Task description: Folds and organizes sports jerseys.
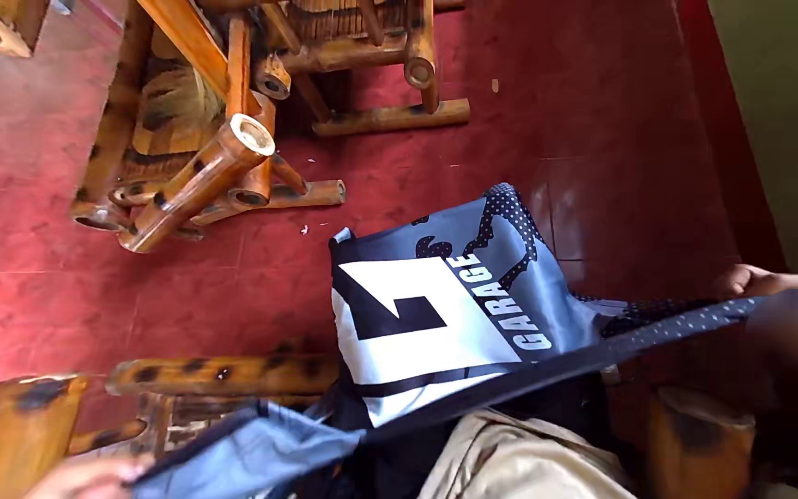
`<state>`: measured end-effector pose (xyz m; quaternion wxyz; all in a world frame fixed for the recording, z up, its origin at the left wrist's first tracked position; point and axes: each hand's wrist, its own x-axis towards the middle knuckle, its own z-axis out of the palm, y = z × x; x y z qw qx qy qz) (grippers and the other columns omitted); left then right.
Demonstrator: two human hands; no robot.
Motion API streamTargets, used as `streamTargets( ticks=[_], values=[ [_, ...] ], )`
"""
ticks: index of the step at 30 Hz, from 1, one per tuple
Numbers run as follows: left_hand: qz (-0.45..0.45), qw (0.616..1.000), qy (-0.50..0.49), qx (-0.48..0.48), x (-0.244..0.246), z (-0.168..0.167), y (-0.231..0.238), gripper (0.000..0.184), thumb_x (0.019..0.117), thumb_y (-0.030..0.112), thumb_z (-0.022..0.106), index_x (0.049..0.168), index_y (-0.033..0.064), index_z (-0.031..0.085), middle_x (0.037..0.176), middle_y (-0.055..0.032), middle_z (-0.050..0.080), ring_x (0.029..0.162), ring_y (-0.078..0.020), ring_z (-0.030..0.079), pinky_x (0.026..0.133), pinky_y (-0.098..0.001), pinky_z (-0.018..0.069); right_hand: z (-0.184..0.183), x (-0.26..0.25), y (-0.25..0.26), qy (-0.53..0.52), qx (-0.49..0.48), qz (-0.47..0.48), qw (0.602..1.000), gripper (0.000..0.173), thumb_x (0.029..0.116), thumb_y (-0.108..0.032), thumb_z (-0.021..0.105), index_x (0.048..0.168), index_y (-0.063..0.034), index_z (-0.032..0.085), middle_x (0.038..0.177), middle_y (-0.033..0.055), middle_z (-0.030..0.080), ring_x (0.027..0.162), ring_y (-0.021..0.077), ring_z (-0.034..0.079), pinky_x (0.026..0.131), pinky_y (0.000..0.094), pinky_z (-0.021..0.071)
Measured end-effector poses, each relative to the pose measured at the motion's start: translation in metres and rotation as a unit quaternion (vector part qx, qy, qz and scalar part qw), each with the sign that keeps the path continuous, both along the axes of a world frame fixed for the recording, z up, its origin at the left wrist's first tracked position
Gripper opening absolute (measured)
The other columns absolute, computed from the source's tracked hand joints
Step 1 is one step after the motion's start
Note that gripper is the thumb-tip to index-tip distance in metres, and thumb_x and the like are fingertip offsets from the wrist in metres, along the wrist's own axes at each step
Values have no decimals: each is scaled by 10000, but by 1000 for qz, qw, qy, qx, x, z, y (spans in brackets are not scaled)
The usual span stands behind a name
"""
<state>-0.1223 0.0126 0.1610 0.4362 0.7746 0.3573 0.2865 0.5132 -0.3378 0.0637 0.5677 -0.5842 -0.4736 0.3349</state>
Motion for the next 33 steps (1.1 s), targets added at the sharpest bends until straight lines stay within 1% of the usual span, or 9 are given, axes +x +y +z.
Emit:
streamTargets(
  ticks=[5,7,9,12,15,16,19,26,33],
  values=[
    [33,992,-28,116,76,-34,87,100,1042,259,562,1077,233,652,991,194,664,900,56,629,826,-180,539,-18,-10,44,62,-39,-186,980,175,939,-143,618,924,-288,713,926,-144,703,817,-22,645,743,174,553],
    [81,989,-8,122,119,-49,102,152,1060,217,486,1122,139,602,1018,161,627,925,81,601,853,-180,525,-30,-11,67,47,-90,-247,964,161,979,-98,562,981,-226,659,901,-141,677,783,-31,631,716,186,557],
    [141,988,32,49,157,-67,102,327,1092,201,407,1304,-23,518,1153,-52,591,1009,-56,586,923,-297,507,-49,-12,88,29,-181,-281,942,137,1004,-97,587,1136,-102,625,987,-25,661,853,46,635,784,280,562],
    [240,954,114,-138,178,-109,78,548,1068,374,506,1496,58,377,1372,-217,524,1194,-313,577,944,-523,509,-71,-19,105,41,-372,-209,903,383,1059,-203,559,1402,-37,516,1253,200,632,1026,258,649,893,455,536],
    [222,927,165,-253,166,-135,26,594,1089,345,458,1552,1,319,1572,-236,386,1449,-319,402,1170,-519,359,-84,-39,104,93,-474,-76,872,446,1082,-297,506,1454,-54,473,1281,191,625,1061,248,654,896,431,547],
    [225,914,156,-299,161,-140,7,530,1109,323,400,1542,20,361,1546,-184,438,1419,-251,442,1157,-466,385,-85,-47,103,124,-493,-47,860,446,1085,-316,493,1451,-61,474,1233,164,643,1021,215,669,869,399,564],
    [249,871,77,-416,146,-154,-26,425,1128,319,269,1324,77,559,1108,-39,680,992,-108,662,844,-337,574,-96,-69,97,200,-524,-29,828,344,1091,-303,463,1367,-110,534,954,12,636,783,73,610,702,276,527],
    [261,832,-4,-489,119,-171,-23,244,1100,170,384,1134,68,603,906,-18,695,830,-107,678,758,-314,589,-109,-66,94,185,-480,-46,857,114,1024,-83,534,1025,-60,646,785,-18,665,674,60,630,647,258,557],
    [231,832,-55,-501,99,-178,-16,295,1120,242,312,1156,100,569,878,-12,675,751,-119,664,703,-314,587,-122,-41,65,273,-413,-146,856,130,1037,-55,483,1076,-66,607,869,11,684,762,105,678,724,306,598]
  ],
)
